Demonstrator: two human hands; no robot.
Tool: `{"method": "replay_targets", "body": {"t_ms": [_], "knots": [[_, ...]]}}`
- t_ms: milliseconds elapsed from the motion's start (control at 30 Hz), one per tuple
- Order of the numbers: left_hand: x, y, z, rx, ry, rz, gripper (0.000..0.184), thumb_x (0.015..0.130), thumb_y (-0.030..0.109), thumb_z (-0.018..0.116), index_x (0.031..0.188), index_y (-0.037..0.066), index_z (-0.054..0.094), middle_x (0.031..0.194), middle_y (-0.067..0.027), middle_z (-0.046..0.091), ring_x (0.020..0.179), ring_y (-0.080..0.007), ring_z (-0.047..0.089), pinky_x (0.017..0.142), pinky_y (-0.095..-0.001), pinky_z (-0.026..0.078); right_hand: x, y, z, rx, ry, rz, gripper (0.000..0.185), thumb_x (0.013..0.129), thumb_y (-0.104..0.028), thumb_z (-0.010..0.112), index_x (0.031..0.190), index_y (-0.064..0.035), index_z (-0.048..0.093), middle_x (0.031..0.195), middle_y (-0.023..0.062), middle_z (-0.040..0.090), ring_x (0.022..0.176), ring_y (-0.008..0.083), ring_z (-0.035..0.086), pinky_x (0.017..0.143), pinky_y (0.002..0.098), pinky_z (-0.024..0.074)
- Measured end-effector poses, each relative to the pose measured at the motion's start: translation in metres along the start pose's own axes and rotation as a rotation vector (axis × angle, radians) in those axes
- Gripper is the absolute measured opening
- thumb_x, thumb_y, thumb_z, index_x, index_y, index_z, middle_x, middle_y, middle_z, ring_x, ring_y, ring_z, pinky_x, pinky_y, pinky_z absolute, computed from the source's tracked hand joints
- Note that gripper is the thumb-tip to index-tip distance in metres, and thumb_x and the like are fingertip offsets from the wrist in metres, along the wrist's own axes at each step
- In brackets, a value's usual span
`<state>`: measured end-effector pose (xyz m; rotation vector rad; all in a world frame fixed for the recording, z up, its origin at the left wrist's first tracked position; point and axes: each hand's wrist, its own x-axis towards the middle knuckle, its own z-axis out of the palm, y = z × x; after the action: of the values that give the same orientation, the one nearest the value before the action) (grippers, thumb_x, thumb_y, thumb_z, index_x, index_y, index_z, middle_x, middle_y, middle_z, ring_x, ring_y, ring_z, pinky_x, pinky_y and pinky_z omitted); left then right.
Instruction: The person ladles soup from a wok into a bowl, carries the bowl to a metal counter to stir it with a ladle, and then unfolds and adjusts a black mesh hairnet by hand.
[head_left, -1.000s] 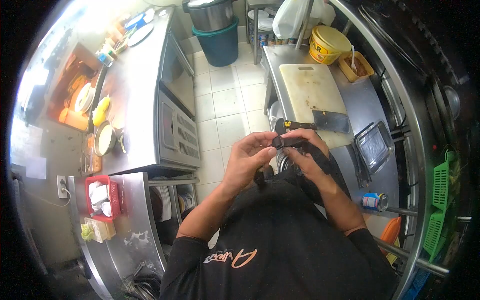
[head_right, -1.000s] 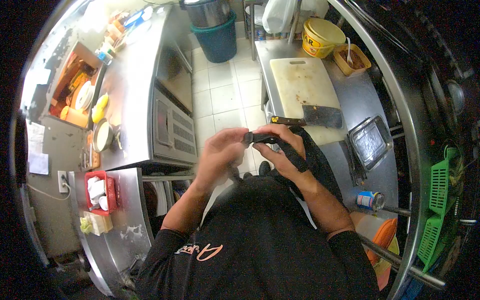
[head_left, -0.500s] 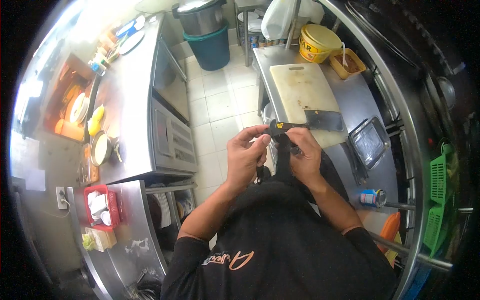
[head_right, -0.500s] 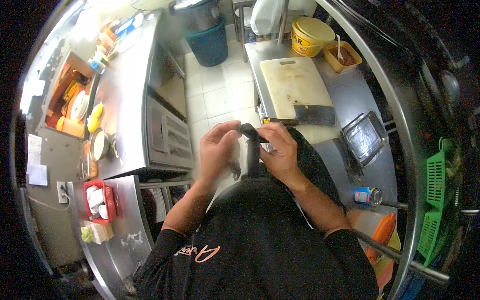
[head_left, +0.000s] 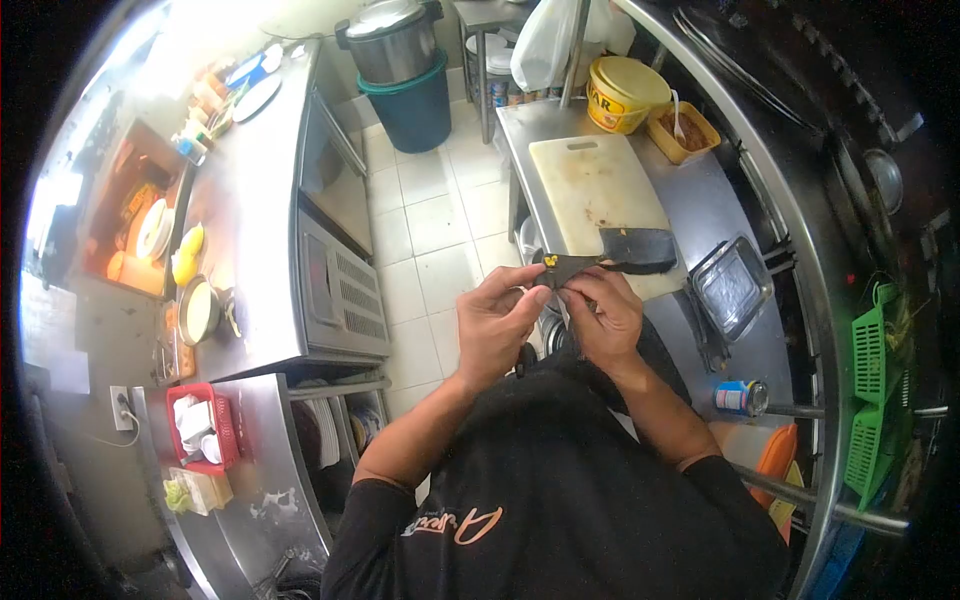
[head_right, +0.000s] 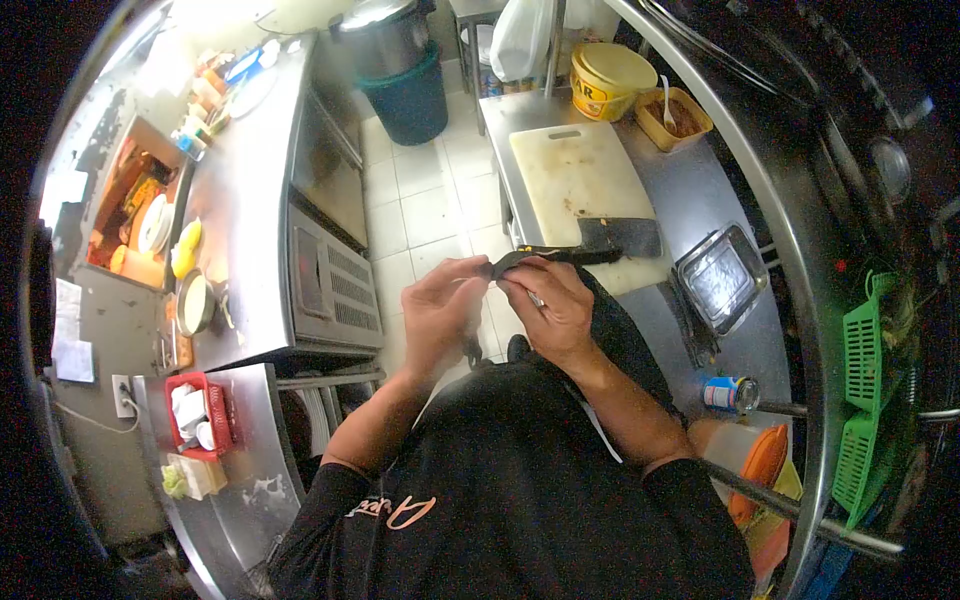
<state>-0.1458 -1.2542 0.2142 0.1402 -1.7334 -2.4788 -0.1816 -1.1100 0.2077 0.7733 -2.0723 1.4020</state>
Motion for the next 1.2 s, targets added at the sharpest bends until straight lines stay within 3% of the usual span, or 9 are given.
{"method": "replay_targets", "body": {"t_ms": [333, 733, 833, 867, 967, 1067, 1200], "knots": [[0.000, 0.007, 0.003, 0.056, -0.013, -0.059, 0.025, 0.084, 0.003, 0.065, 0.107, -0.004, 0.059, 0.059, 0.0063, 0.051, 0.050, 0.0013, 0.040, 0.043, -0.0173, 0.028, 0.003, -0.004, -0.002, -0.067, -0.009, -0.044, 0.017, 0.074, 0.002, 0.068, 0.089, -0.0022, 0.061, 0.085, 0.0128, 0.064, 0.078, 0.0287, 0.060, 0.070, 0.0347, 0.0472], [0.001, 0.012, 0.001, -0.007, -0.057, -0.128, 0.026, 0.082, 0.003, 0.067, 0.106, -0.004, 0.059, 0.066, 0.0003, 0.058, 0.052, -0.0024, 0.047, 0.043, -0.0181, 0.036, 0.002, -0.005, 0.000, -0.142, -0.004, -0.116, 0.017, 0.072, 0.005, 0.068, 0.085, -0.0008, 0.060, 0.080, 0.0138, 0.061, 0.068, 0.0290, 0.058, 0.060, 0.0338, 0.0463], [0.006, 0.016, -0.006, -0.010, -0.153, -0.138, 0.026, 0.082, 0.003, 0.068, 0.105, -0.005, 0.059, 0.070, -0.0016, 0.060, 0.057, -0.0034, 0.051, 0.046, -0.0176, 0.039, 0.002, -0.001, -0.002, -0.106, -0.043, -0.107, 0.020, 0.073, 0.002, 0.069, 0.091, -0.0027, 0.061, 0.084, 0.0125, 0.062, 0.074, 0.0291, 0.060, 0.065, 0.0346, 0.0472], [0.006, 0.015, -0.004, -0.081, -0.131, -0.102, 0.025, 0.082, 0.005, 0.068, 0.103, -0.005, 0.060, 0.079, -0.0053, 0.062, 0.065, -0.0048, 0.055, 0.053, -0.0174, 0.044, 0.004, -0.002, -0.002, -0.066, -0.054, -0.078, 0.019, 0.073, 0.001, 0.070, 0.090, -0.0029, 0.062, 0.084, 0.0122, 0.062, 0.073, 0.0279, 0.060, 0.065, 0.0337, 0.0473], [0.006, 0.009, -0.005, -0.065, -0.089, -0.057, 0.021, 0.081, 0.003, 0.066, 0.101, -0.003, 0.062, 0.073, -0.0063, 0.061, 0.057, -0.0105, 0.055, 0.048, -0.0227, 0.048, 0.006, -0.005, -0.003, 0.021, -0.086, 0.014, 0.016, 0.073, 0.000, 0.070, 0.088, -0.0032, 0.064, 0.081, 0.0114, 0.063, 0.070, 0.0246, 0.061, 0.063, 0.0315, 0.0476], [0.011, 0.001, -0.015, -0.113, -0.152, -0.076, 0.014, 0.084, 0.006, 0.065, 0.095, -0.004, 0.066, 0.090, -0.0061, 0.064, 0.073, -0.0103, 0.059, 0.066, -0.0239, 0.049, 0.005, -0.005, -0.005, 0.047, -0.100, 0.090, 0.013, 0.073, -0.001, 0.071, 0.085, -0.0035, 0.066, 0.077, 0.0107, 0.064, 0.066, 0.0222, 0.061, 0.060, 0.0301, 0.0476], [0.010, 0.009, -0.014, 0.182, -0.164, -0.004, 0.013, 0.084, 0.005, 0.063, 0.095, -0.003, 0.067, 0.088, -0.0072, 0.066, 0.075, -0.0104, 0.060, 0.067, -0.0254, 0.049, 0.002, -0.005, -0.003, 0.007, -0.034, 0.086, 0.012, 0.073, -0.001, 0.071, 0.083, -0.0039, 0.066, 0.075, 0.0080, 0.063, 0.064, 0.0179, 0.057, 0.056, 0.0278, 0.0435]]}}
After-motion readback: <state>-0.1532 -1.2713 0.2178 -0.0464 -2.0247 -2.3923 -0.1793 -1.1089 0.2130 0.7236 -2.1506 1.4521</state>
